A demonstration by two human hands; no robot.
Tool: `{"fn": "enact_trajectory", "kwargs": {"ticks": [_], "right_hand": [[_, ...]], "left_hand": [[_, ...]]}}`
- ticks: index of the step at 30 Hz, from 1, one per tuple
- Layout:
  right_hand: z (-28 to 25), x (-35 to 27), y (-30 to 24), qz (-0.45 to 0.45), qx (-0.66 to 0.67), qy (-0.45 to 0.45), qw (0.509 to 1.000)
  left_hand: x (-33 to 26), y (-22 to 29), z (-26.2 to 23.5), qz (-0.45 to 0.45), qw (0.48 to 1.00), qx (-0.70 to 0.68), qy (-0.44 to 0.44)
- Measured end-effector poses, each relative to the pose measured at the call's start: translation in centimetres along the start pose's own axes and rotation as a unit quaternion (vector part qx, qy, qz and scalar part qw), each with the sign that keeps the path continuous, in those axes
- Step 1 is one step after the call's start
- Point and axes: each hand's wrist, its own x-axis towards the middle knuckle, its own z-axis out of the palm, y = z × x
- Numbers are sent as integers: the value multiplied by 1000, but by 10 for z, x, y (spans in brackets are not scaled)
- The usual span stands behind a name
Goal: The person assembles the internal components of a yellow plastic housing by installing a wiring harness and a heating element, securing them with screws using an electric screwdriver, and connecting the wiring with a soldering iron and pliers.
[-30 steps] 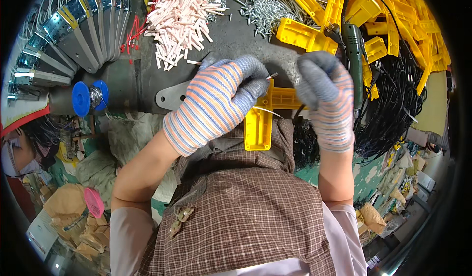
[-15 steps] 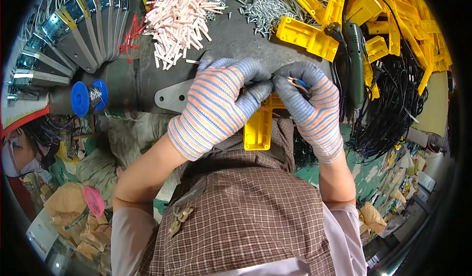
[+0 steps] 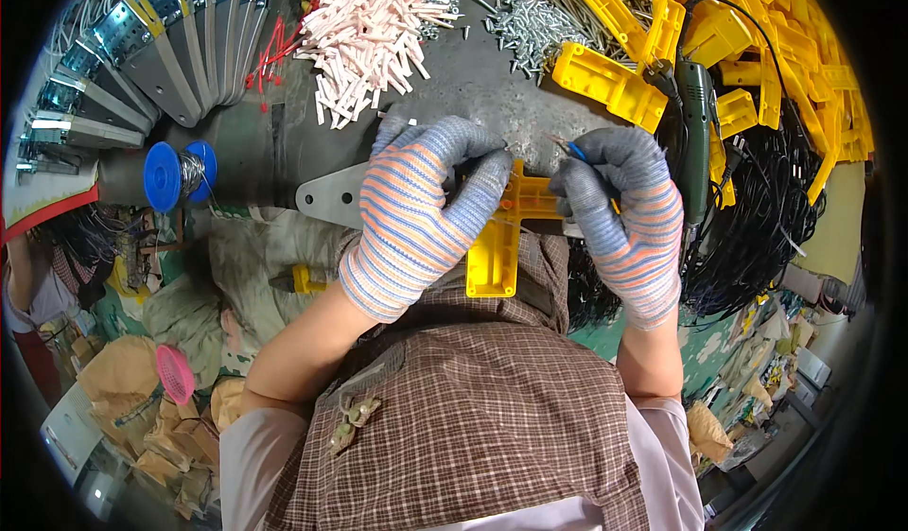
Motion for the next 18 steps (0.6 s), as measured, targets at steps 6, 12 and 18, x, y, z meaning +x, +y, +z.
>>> {"fn": "enact_trajectory", "kwargs": {"ticks": [6,12,18], "right_hand": [[1,4,-15,170,180,-33,968],[13,7,-4,230,162,-8,960],[16,4,1,150,141,-50,977]], "left_hand": [[2,3,-1,-2,1000,-10,-13],[3,6,-2,13,1000,5,-21],[2,7,-4,-13,999,-22,-33]]}}
